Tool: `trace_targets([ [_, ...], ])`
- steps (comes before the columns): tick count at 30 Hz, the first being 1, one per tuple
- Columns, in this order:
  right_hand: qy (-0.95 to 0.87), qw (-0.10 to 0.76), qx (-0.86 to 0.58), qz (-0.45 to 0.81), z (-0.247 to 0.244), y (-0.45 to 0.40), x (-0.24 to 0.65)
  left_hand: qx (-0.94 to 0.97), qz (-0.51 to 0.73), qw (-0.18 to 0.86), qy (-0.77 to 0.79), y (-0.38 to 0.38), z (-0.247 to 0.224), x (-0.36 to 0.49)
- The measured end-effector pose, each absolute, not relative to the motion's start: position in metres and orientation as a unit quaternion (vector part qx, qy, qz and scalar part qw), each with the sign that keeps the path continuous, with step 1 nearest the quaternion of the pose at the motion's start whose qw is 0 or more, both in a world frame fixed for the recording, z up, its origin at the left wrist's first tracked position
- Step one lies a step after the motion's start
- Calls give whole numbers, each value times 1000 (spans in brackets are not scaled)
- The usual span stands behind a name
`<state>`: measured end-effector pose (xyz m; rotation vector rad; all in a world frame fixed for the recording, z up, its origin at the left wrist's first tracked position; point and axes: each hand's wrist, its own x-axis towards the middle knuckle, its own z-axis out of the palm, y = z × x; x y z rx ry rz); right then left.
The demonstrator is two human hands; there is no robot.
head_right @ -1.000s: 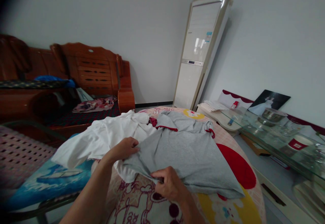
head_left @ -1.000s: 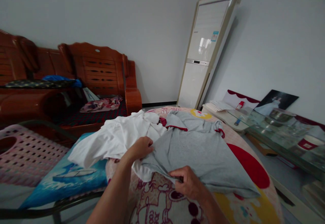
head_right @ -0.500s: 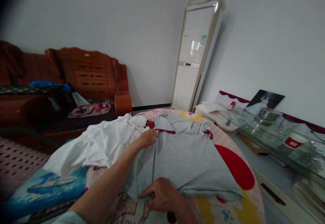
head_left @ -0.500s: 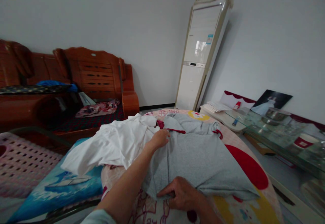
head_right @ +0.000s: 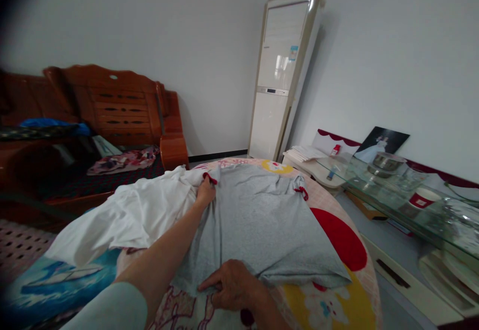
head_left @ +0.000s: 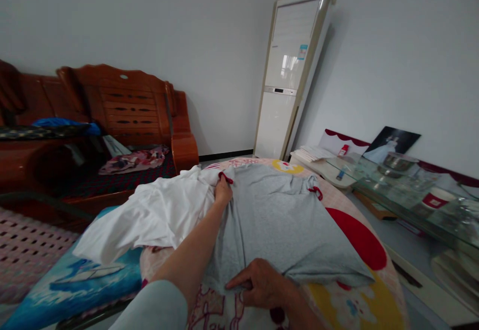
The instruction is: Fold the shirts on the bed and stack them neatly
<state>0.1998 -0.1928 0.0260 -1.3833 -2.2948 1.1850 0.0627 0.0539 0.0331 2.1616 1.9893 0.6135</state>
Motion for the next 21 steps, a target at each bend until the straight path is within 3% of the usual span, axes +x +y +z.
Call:
trace_targets([
  [4, -786, 120, -450, 407, 22, -191, 200, 726, 254, 38, 639, 37, 39, 81],
  [9, -794, 130, -444, 394, 18, -188, 200, 882, 193, 49, 427, 2, 20, 104],
  [15, -779, 142, -445, 418, 17, -189, 202, 874, 123, 63, 466, -1, -13, 83],
  [18, -737, 201, -457, 455, 14, -185, 207, 872, 130, 56, 468, 2, -14, 83],
  [21, -646, 333, -511, 459, 13, -177, 225, 876, 136, 51, 461, 1, -14, 86],
])
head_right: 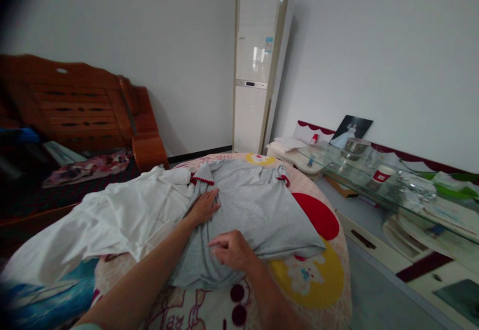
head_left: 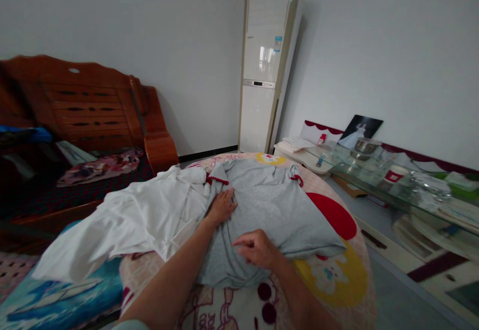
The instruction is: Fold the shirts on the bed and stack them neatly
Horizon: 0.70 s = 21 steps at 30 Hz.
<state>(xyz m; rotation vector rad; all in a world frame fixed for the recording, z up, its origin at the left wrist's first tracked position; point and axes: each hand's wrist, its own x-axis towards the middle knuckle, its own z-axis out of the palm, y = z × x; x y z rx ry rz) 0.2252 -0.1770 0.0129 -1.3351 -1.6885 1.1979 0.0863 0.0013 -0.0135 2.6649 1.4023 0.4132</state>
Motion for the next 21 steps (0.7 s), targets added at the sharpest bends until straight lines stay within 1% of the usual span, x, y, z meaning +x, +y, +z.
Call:
trace_targets([
  [1, -609, 384, -534, 443, 13, -174, 235, 877, 132, 49, 460, 1, -14, 87],
  [3, -543, 475, -585, 370, 14, -172, 261, 878, 120, 44, 462, 2, -15, 88],
  [5, -489, 528, -646, 257, 16, -175, 291, 876, 119, 41, 466, 3, -17, 87],
  [6, -468, 532, -679, 191, 17, -178, 306, 875, 123, 40, 467, 3, -17, 87],
  [8, -432, 500, -749, 47, 19, -189, 334, 874, 129, 38, 467, 4, -18, 87],
  [10, -387, 427, -815, -55, 21, -203, 358, 875, 128, 36, 466, 5, -17, 87],
  [12, -348, 339, -866, -118, 21, -216, 375, 876, 123, 35, 465, 5, -17, 88],
  [14, -311, 251, -905, -143, 18, -228, 387, 873, 119, 35, 471, 5, -18, 89],
  [16, -279, 183, -933, -136, 14, -237, 394, 871, 116, 35, 477, 5, -18, 90],
  [18, -261, 143, -949, -108, 10, -243, 398, 870, 120, 35, 477, 6, -19, 90],
  [21, -244, 114, -960, -80, 7, -247, 402, 871, 131, 30, 472, 7, -20, 90],
])
